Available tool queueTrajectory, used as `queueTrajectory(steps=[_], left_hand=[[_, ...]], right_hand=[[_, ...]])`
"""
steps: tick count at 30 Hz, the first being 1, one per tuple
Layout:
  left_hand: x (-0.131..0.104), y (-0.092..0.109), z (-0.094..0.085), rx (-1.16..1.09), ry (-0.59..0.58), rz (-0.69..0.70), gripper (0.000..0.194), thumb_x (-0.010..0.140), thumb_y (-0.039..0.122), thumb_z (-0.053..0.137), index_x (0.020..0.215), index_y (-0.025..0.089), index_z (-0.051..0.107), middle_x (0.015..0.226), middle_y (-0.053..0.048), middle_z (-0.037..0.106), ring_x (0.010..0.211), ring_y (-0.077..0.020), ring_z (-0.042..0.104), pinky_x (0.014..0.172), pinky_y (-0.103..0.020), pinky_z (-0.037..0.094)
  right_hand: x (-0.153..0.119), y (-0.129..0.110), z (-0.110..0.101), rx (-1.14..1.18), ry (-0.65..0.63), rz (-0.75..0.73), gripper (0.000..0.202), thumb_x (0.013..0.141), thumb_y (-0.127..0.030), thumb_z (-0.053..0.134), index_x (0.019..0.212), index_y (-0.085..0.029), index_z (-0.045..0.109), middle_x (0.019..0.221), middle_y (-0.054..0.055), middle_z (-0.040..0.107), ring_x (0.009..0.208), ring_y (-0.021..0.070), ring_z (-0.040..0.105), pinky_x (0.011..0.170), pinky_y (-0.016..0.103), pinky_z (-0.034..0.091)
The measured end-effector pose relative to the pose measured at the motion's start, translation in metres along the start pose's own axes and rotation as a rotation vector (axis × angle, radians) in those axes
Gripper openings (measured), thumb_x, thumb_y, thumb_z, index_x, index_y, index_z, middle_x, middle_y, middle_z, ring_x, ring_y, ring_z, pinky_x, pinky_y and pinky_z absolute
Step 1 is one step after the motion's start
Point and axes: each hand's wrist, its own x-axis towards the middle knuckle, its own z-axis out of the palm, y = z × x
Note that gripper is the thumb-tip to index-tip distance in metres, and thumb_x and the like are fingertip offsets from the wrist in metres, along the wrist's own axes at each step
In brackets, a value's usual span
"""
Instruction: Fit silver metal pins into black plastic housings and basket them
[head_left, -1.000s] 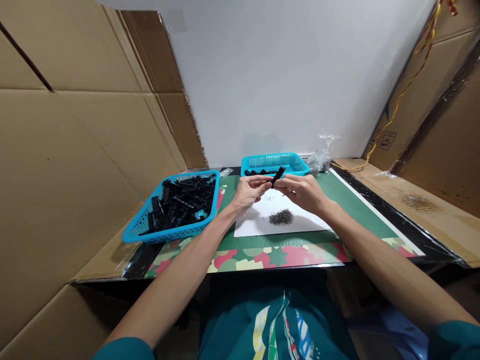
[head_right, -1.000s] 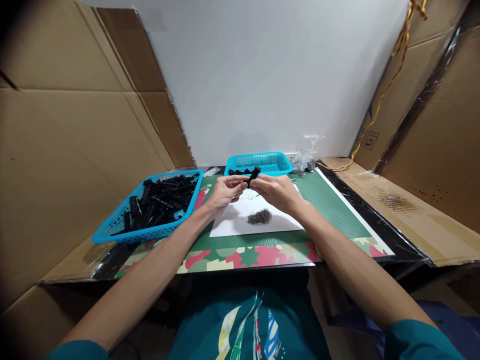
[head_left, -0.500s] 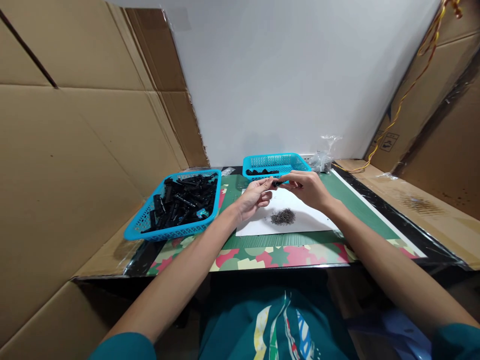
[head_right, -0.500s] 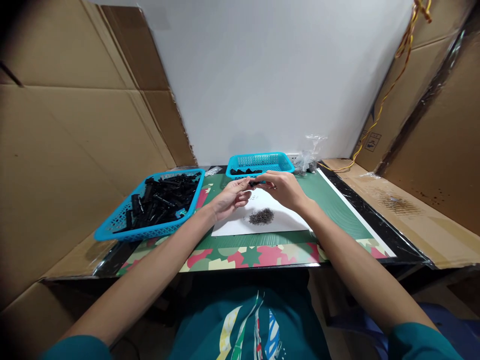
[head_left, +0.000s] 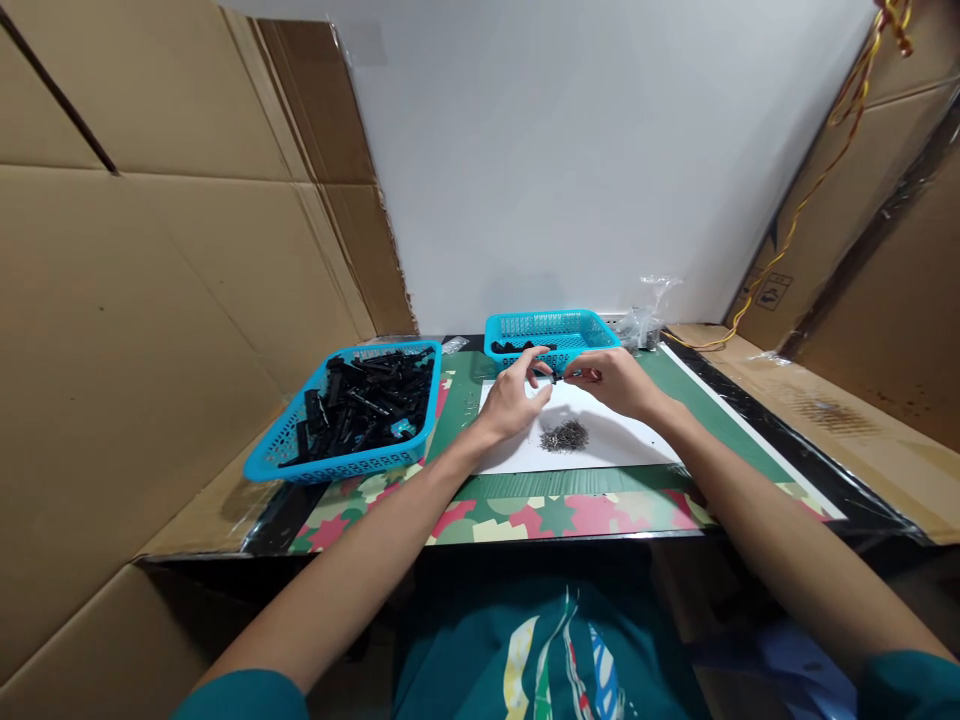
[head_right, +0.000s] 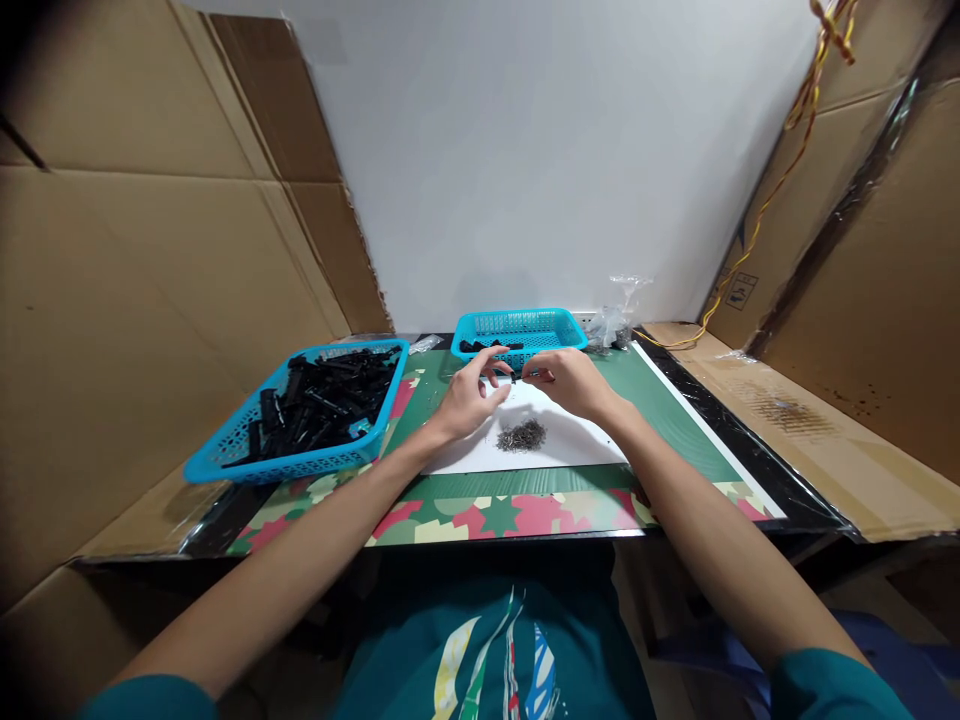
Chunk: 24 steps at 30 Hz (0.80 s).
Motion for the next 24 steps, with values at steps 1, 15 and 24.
queueTrajectory(steps=[1, 15, 24], left_hand=[[-0.001, 0.0, 0.0, 0.046, -0.002, 0.015, 0.057, 0.086, 0.022, 0.074, 0.142, 0.018, 0.064, 0.113, -0.009, 0.077, 0.09, -0.0197, 0.066, 0.078, -0.031, 0.052], [-0.005, -0.013, 0.008, 0.047, -0.128, -0.063, 0.018, 0.089, 0.031, 0.075, 0.099, 0.018, 0.083, 0.098, -0.009, 0.083, 0.083, -0.0209, 0.072, 0.075, -0.032, 0.052], [-0.008, -0.001, 0.007, 0.165, -0.168, -0.066, 0.014, 0.085, 0.024, 0.073, 0.095, 0.019, 0.083, 0.09, -0.003, 0.082, 0.078, -0.0183, 0.07, 0.074, -0.03, 0.048]], right_hand=[[0.0, 0.001, 0.001, 0.0, -0.016, 0.012, 0.016, 0.094, -0.022, 0.068, 0.088, -0.021, 0.083, 0.072, 0.001, 0.069, 0.062, 0.0136, 0.055, 0.063, 0.028, 0.039], [-0.001, 0.008, -0.005, -0.034, -0.036, -0.075, 0.035, 0.109, -0.024, 0.05, 0.101, -0.017, 0.084, 0.102, 0.013, 0.071, 0.084, 0.0209, 0.064, 0.078, 0.036, 0.051], [0.003, -0.003, 0.014, 0.249, 0.244, 0.241, 0.033, 0.098, -0.044, 0.07, 0.079, -0.018, 0.08, 0.078, 0.009, 0.078, 0.073, 0.0219, 0.073, 0.073, 0.036, 0.057]])
